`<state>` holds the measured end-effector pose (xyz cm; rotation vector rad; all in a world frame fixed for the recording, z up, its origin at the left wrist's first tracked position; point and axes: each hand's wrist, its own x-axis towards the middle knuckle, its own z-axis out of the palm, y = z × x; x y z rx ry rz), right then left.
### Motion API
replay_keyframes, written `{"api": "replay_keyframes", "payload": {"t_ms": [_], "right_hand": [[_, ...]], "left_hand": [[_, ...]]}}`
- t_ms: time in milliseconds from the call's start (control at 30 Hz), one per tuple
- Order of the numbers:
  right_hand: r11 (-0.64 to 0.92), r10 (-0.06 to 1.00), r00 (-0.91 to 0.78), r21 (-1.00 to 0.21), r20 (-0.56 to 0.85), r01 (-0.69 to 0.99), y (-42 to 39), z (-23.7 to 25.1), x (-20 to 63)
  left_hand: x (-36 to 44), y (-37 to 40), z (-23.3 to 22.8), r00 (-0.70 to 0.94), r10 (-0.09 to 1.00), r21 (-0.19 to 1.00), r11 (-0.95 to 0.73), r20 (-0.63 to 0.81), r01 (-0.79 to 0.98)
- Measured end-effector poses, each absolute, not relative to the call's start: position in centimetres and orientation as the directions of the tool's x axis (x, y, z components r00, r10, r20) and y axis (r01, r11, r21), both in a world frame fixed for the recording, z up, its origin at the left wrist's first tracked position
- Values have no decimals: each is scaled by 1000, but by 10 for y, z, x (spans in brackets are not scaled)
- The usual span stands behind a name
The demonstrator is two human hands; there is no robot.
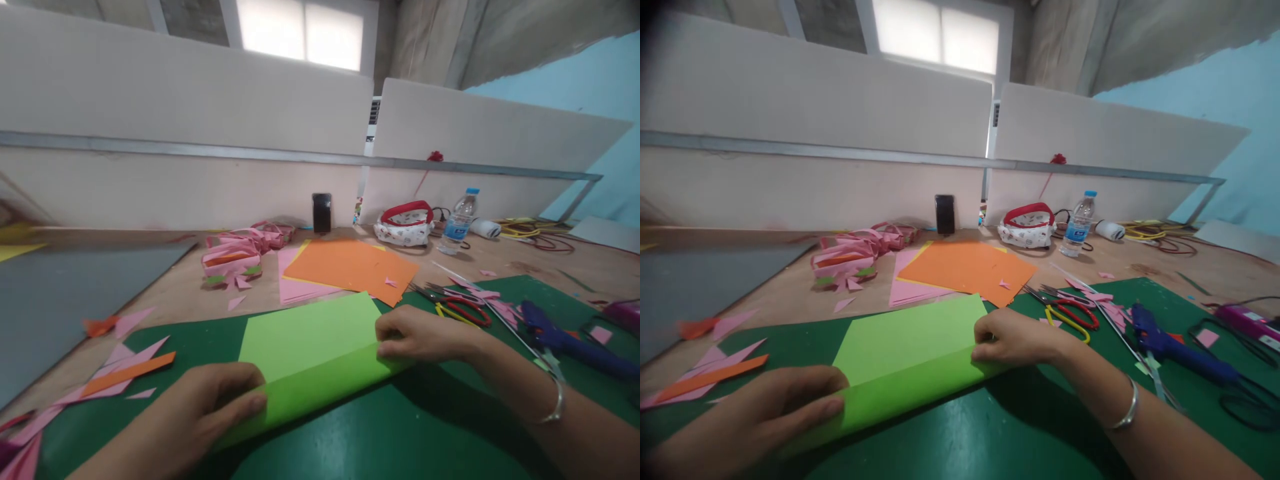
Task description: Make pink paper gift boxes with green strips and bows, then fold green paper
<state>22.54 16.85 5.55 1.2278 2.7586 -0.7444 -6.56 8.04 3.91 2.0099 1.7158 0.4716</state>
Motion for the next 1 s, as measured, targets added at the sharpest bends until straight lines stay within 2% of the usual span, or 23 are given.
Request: {"api": "replay_keyframes", "payload": {"t_ms": [100,300,400,500,567,633,700,767,833,867,933,1000], "right_hand": [[575,699,-676,-380,-231,724,164,57,224],[590,707,-665,-319,-240,742,162,53,222],[590,709,-661,-306,-246,747,162,50,222],[588,710,-658,-305,-249,749,163,51,224],[598,693,-676,-325,-251,733,165,54,226],[637,613,-741,-384,-272,668,166,57,230],[680,457,-832,-480,-314,555,166,60,232],[693,297,-890,-563,-346,450,164,61,232],[700,212,-912,-596,-352,393,159,62,229],[709,196,-917,-596,-347,377,157,62,227],[730,177,-926,-586,-334,351,152,63,223],[741,156,-934,-588,-320,325,149,64,222]], "left_hand": [[-60,81,35,224,958,521,-102,-177,848],[-61,83,25,208,951,456,-84,-229,886],[-60,85,23,183,962,428,-80,-204,900],[-59,86,23,157,971,444,-62,-179,894],[-60,86,25,163,965,516,-35,-205,856],[-62,85,28,216,935,641,15,-280,767],[-65,83,30,309,874,744,85,-376,663],[-68,84,30,324,858,771,122,-398,625],[-70,86,27,206,945,709,39,-256,704],[-71,88,23,136,982,633,-25,-128,774],[-72,93,14,85,992,440,-116,89,891],[-72,98,5,120,985,337,-155,125,929]]}}
